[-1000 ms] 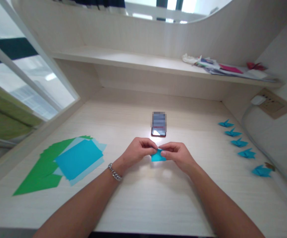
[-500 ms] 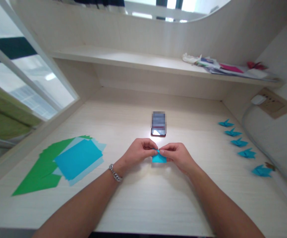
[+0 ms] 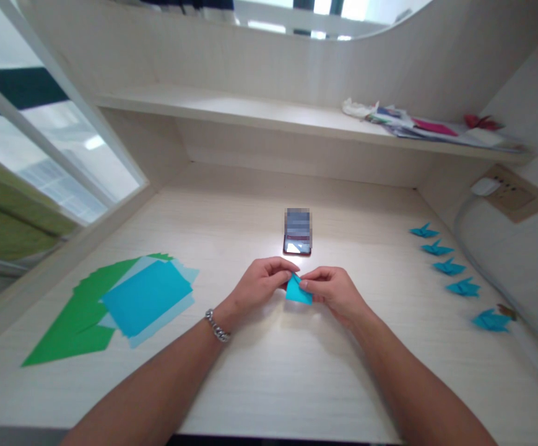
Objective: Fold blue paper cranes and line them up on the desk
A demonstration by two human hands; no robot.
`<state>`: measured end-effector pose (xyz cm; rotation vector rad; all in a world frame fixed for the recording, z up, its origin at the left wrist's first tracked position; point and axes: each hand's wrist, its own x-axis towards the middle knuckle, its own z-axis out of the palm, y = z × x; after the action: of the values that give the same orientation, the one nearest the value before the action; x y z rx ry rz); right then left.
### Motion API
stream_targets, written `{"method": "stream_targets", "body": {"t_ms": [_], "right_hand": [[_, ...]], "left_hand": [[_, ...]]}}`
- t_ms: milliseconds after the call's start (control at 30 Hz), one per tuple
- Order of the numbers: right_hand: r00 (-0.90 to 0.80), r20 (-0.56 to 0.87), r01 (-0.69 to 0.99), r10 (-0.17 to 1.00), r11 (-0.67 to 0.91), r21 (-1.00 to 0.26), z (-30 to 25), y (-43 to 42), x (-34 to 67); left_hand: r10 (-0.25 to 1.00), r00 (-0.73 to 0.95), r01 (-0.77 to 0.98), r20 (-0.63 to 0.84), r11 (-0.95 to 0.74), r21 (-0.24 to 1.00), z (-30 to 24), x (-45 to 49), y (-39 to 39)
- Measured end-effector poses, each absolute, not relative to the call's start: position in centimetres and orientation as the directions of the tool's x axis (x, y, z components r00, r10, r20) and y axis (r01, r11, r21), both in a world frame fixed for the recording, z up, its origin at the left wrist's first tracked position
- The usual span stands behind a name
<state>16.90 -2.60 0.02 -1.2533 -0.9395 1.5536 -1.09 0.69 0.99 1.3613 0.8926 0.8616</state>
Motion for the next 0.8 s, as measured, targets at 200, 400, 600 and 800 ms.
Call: {"method": "stream_targets", "body": {"t_ms": [200,400,600,800], "right_hand": [[-0.073,-0.278,-0.197,0.958,-0.287,-0.937,-0.27,-2.52,17.00],[-0.052,-0.197,-0.146,0.979,-0.203,-0.968,-0.54,-2.47,17.10],[-0.074,-0.140,-0.106,0.987,-0.147,-0.983,-0.41,-2.51,17.22],[-0.037,-0.097,-0.042,0.995,-0.098,-0.994,0.09,-2.63,16.90]], "left_hand": [[0.924,0.379,-0.086,-0.046,0.084,0.993,1.24,-0.49,0.26],[0.929,0.367,-0.106,-0.041,0.086,0.991,1.41,-0.71,-0.03],[0.934,0.356,-0.095,-0.022,0.060,0.994,1.29,-0.93,0.05],[0.933,0.360,-0.101,0.015,0.024,0.995,0.91,-0.78,-0.05]]}}
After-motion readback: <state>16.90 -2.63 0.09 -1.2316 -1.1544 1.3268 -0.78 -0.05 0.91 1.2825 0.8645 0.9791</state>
